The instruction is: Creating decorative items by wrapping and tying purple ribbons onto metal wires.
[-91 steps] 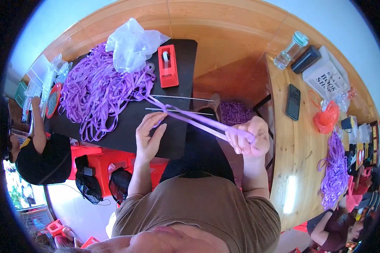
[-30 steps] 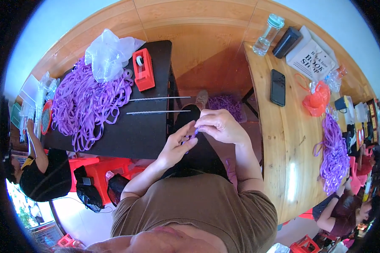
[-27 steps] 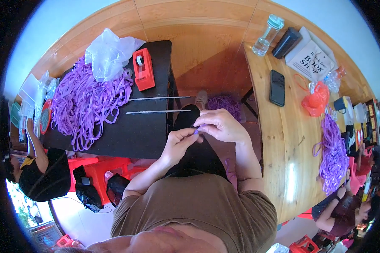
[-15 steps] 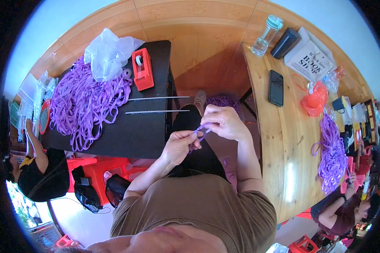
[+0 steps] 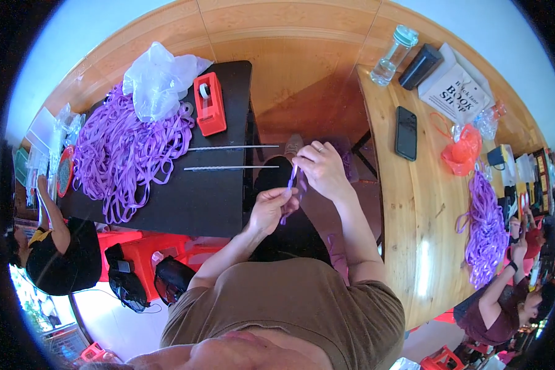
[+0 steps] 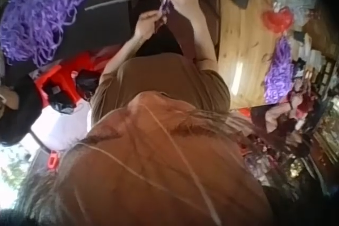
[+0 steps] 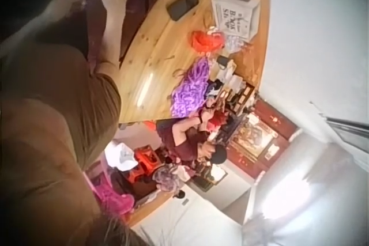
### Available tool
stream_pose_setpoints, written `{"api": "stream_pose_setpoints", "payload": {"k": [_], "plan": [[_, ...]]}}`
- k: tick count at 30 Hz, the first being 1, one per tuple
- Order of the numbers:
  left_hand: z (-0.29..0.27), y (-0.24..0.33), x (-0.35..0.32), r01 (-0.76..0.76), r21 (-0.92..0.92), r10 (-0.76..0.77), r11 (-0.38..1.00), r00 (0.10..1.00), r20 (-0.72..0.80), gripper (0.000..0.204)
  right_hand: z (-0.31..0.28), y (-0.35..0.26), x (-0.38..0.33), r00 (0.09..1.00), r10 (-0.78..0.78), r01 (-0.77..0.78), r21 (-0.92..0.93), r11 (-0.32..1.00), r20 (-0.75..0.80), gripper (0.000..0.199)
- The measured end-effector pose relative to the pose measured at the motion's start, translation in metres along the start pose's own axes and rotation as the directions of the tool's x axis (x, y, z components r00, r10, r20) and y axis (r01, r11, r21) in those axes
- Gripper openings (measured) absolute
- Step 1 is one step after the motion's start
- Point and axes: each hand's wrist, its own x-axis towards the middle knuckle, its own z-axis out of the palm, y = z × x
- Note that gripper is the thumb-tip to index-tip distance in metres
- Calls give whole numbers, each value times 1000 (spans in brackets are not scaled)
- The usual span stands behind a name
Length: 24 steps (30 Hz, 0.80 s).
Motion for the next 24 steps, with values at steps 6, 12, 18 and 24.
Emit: {"api": "stream_pose_setpoints", "payload": {"k": [6, 12, 18, 24], "plan": [[-12, 1, 41, -352, 98, 356, 931, 934, -22, 23, 40, 21, 20, 962, -4, 27, 80, 996, -273, 22], [-28, 5, 56, -485, 96, 487, 869, 873, -1, 24, 72, 31, 42, 949, 53, 25, 243, 970, -310, 22], [-25, 9, 60, -556, 53, 559, 829, 824, -93, 23, 94, 34, 46, 963, 102, -11, 340, 940, -251, 25], [-23, 11, 59, -576, -13, 568, 817, 809, -148, 23, 117, 33, 34, 972, 143, -67, 360, 930, -189, 23]]}}
